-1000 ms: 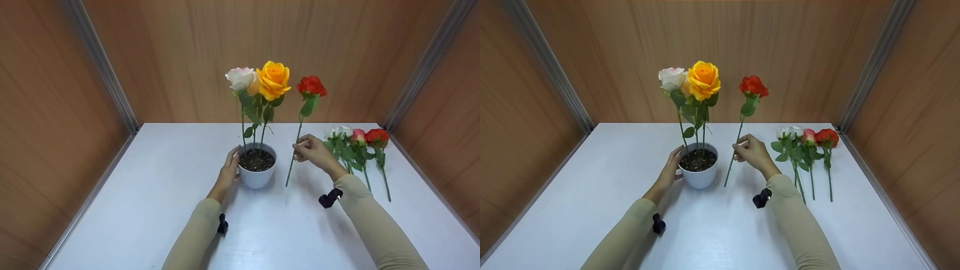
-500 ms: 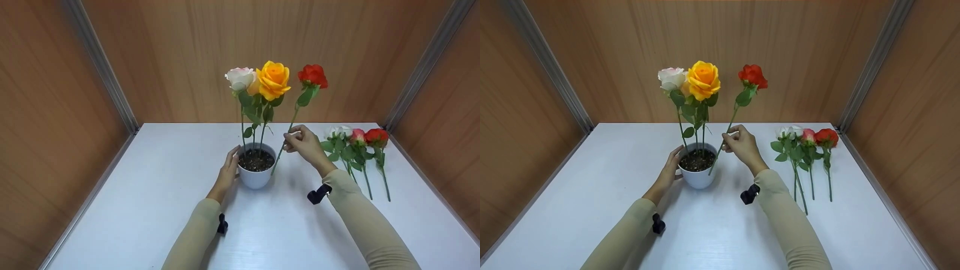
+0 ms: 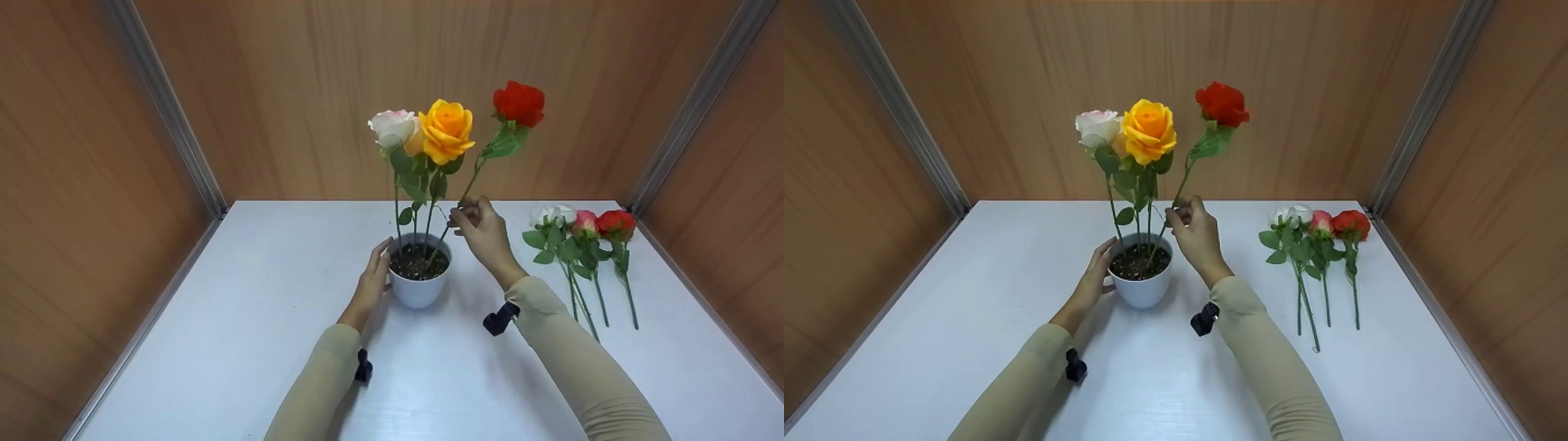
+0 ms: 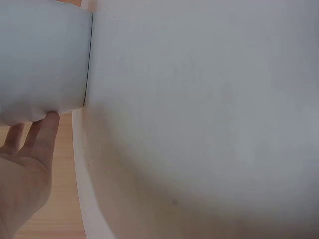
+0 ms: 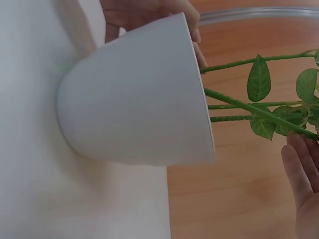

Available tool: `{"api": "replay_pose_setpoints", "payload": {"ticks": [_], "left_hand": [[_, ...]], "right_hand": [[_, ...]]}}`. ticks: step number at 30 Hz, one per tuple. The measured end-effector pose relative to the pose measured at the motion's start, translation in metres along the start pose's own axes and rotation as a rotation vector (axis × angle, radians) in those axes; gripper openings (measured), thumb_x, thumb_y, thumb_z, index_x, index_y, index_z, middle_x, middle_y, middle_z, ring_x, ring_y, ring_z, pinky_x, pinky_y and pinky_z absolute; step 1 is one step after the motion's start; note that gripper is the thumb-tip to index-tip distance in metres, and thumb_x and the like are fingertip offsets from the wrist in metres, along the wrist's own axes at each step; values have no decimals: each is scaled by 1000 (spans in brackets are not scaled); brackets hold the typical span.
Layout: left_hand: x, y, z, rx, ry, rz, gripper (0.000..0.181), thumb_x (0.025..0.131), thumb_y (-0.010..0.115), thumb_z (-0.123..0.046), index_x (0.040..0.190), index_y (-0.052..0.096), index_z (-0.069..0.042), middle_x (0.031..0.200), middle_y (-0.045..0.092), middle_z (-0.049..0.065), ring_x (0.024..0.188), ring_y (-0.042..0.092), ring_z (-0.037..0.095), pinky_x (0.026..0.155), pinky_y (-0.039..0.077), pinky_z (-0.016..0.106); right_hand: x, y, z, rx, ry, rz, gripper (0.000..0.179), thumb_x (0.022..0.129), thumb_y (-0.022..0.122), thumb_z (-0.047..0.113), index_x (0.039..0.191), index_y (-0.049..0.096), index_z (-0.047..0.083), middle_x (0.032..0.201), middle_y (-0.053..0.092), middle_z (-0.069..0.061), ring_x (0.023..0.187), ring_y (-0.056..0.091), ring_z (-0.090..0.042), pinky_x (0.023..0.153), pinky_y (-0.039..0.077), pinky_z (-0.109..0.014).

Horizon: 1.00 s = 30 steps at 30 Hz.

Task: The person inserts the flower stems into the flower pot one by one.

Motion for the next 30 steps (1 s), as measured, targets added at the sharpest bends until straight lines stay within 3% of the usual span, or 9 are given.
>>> {"api": "replay_pose_setpoints", "payload": {"ticks": [6, 17, 18, 26, 30], "left_hand": [[3, 1, 2, 20, -21, -1, 52, 108, 26, -52, 156, 29, -34, 162, 30, 5, 144, 34, 37, 105, 43, 60], [2, 0, 1, 15, -12, 5, 53, 108, 27, -52, 157, 28, -33, 162, 30, 6, 144, 34, 37, 105, 43, 60], [-1, 0, -5, 13, -16, 11, 52, 109, 27, -50, 157, 28, -32, 162, 30, 7, 144, 34, 38, 105, 43, 60], [2, 0, 0, 32, -24, 9, 52, 107, 26, -54, 157, 28, -36, 162, 31, 5, 144, 35, 37, 105, 43, 59], [1, 0, 0, 31, -21, 8, 52, 108, 25, -54, 156, 28, -36, 161, 32, 5, 143, 35, 37, 105, 43, 59]], "right_hand": [[-4, 12, 4, -16, -129, -7, 24, 102, 61, 17, 114, 51, -1, 101, 69, -13, 91, 71, -29, 80, 61, -40], [-7, 19, 8, -170, -292, -10, 18, 100, 65, 16, 111, 57, 5, 93, 73, 0, 84, 70, -13, 73, 59, -29], [-7, 19, 8, -182, -305, -8, 19, 100, 65, 16, 111, 57, 4, 92, 73, 0, 84, 70, -12, 73, 60, -29], [-9, 29, 4, -227, -330, 52, 15, 100, 65, 18, 110, 59, 9, 93, 73, -11, 86, 73, -25, 73, 61, -34], [-7, 36, 4, -260, -296, 81, 16, 101, 64, 24, 111, 62, 11, 93, 74, -7, 83, 73, -21, 73, 61, -35]]}}
Point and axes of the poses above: each hand's wrist, its own x-axis towards the middle knuckle, its own y-axis out of the palm, z = x × y, the point moved 4 cm from there along x, towards the middle knuckle
